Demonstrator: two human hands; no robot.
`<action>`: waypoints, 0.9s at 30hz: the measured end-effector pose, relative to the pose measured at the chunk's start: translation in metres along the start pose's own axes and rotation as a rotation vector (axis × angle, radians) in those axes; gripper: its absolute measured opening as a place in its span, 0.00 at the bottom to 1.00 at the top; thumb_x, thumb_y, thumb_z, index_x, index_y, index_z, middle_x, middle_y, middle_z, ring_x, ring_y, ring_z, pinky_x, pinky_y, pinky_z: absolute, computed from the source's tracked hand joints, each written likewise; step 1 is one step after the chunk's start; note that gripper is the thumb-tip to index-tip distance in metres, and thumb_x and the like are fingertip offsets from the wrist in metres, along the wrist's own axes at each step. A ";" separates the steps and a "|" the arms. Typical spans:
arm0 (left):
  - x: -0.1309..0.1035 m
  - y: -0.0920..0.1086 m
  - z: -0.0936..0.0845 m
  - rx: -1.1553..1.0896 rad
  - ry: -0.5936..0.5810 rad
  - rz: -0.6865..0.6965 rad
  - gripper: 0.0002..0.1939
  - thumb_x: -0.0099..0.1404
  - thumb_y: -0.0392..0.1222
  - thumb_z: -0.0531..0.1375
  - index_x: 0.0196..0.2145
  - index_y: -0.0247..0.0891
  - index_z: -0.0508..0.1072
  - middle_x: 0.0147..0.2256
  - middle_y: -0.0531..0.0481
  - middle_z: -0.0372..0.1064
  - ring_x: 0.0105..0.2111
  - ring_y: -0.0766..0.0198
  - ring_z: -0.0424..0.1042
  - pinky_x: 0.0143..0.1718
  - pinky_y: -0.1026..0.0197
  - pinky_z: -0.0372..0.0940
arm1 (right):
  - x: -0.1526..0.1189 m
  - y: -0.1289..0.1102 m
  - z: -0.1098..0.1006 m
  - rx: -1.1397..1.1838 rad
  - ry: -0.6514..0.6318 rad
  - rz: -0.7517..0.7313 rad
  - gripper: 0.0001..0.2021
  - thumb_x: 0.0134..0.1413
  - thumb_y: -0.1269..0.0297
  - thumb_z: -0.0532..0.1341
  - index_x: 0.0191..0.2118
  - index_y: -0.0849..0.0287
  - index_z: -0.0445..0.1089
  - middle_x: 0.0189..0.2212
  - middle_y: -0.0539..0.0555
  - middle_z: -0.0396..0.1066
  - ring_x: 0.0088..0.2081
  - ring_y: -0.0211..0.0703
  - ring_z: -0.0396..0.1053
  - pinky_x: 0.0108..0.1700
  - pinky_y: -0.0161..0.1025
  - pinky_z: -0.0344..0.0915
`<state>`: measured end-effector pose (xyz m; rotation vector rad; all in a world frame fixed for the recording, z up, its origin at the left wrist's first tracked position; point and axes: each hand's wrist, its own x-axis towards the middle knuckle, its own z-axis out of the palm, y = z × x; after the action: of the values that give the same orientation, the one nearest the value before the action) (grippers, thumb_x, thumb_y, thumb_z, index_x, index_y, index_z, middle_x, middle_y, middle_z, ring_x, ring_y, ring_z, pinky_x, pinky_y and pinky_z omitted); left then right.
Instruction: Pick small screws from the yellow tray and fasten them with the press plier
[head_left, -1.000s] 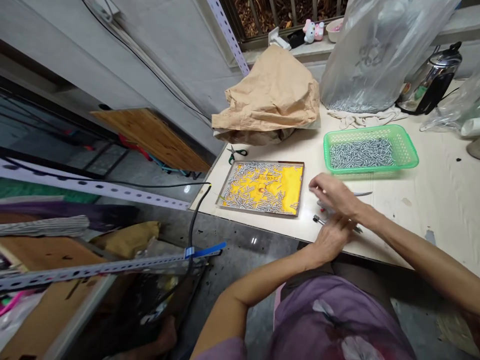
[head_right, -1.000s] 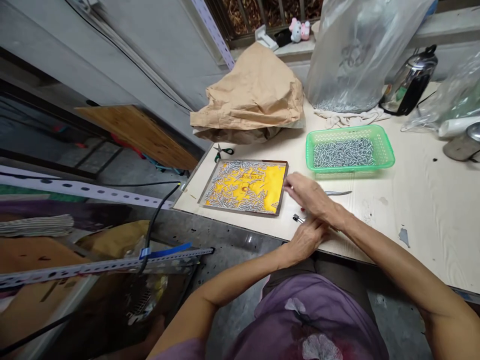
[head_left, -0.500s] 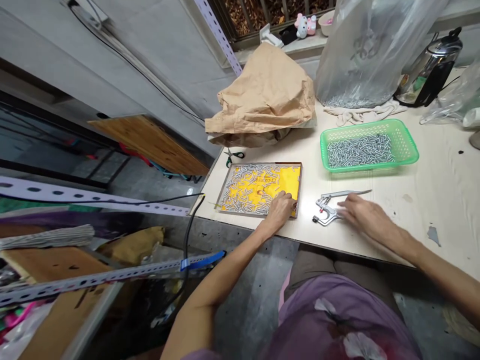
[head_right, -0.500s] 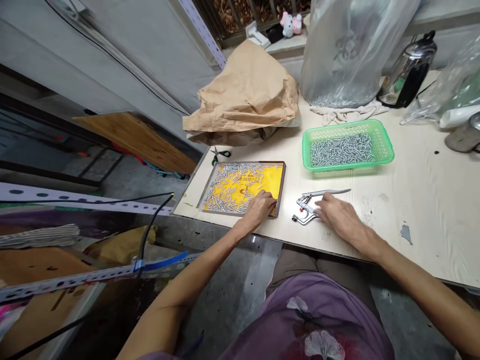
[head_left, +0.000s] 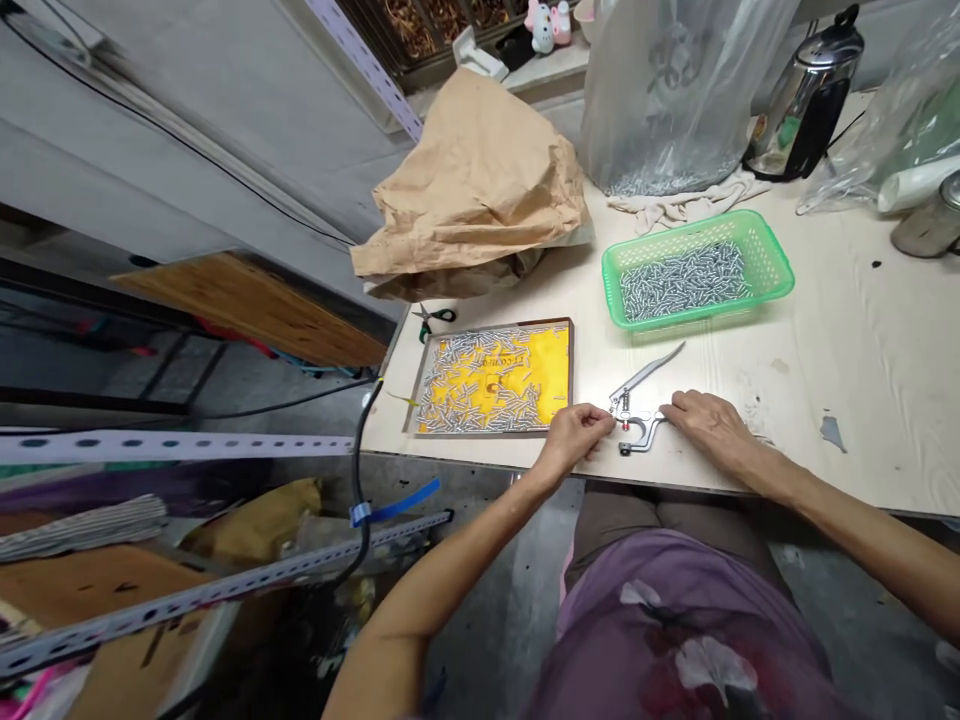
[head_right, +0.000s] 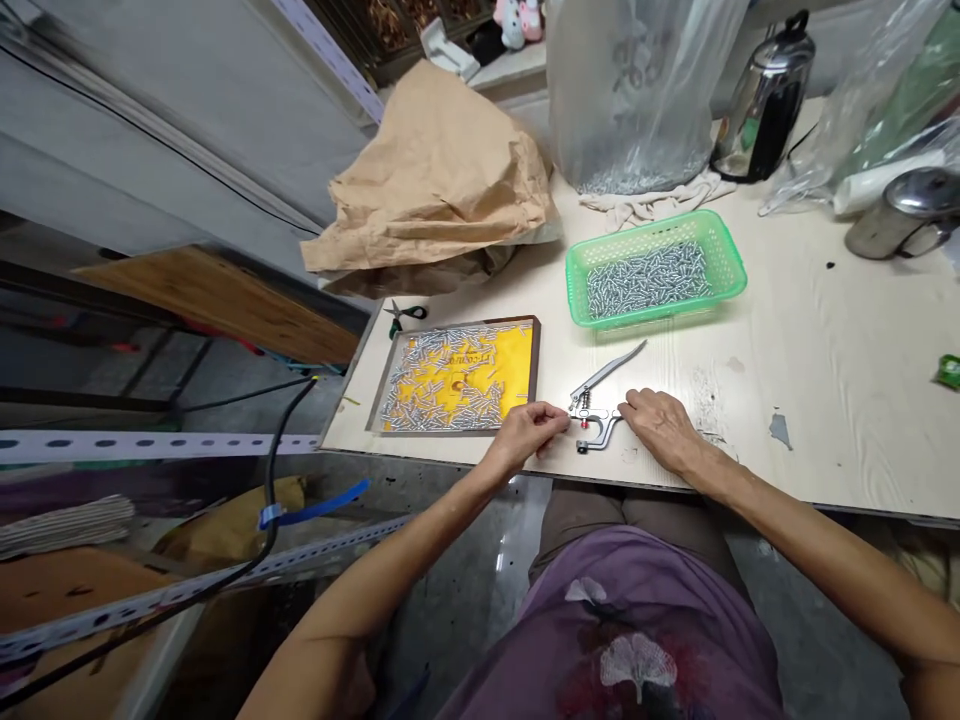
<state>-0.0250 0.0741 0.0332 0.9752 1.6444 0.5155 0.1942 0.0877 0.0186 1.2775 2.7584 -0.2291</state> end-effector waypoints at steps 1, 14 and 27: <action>-0.001 -0.001 0.008 -0.048 -0.008 -0.046 0.04 0.56 0.35 0.62 0.25 0.33 0.72 0.15 0.59 0.61 0.12 0.75 0.55 0.13 0.70 0.51 | -0.001 0.001 0.001 -0.001 0.021 -0.008 0.13 0.62 0.77 0.51 0.41 0.60 0.71 0.35 0.56 0.71 0.36 0.43 0.65 0.34 0.38 0.53; -0.005 -0.012 0.032 -0.139 0.004 -0.196 0.09 0.56 0.36 0.64 0.22 0.33 0.68 0.14 0.61 0.61 0.09 0.78 0.52 0.09 0.72 0.45 | -0.005 0.000 0.006 0.080 0.113 0.016 0.10 0.61 0.77 0.53 0.35 0.60 0.70 0.32 0.56 0.69 0.34 0.43 0.62 0.33 0.39 0.51; 0.002 -0.007 0.025 -0.006 -0.136 -0.266 0.11 0.59 0.35 0.63 0.22 0.32 0.68 0.14 0.60 0.62 0.09 0.78 0.53 0.10 0.71 0.47 | 0.004 0.019 -0.003 0.182 0.078 0.025 0.32 0.50 0.56 0.66 0.59 0.61 0.60 0.60 0.68 0.60 0.55 0.60 0.61 0.49 0.49 0.61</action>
<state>-0.0039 0.0679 0.0189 0.7548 1.6173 0.2684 0.2057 0.1037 0.0192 1.3893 2.8408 -0.4476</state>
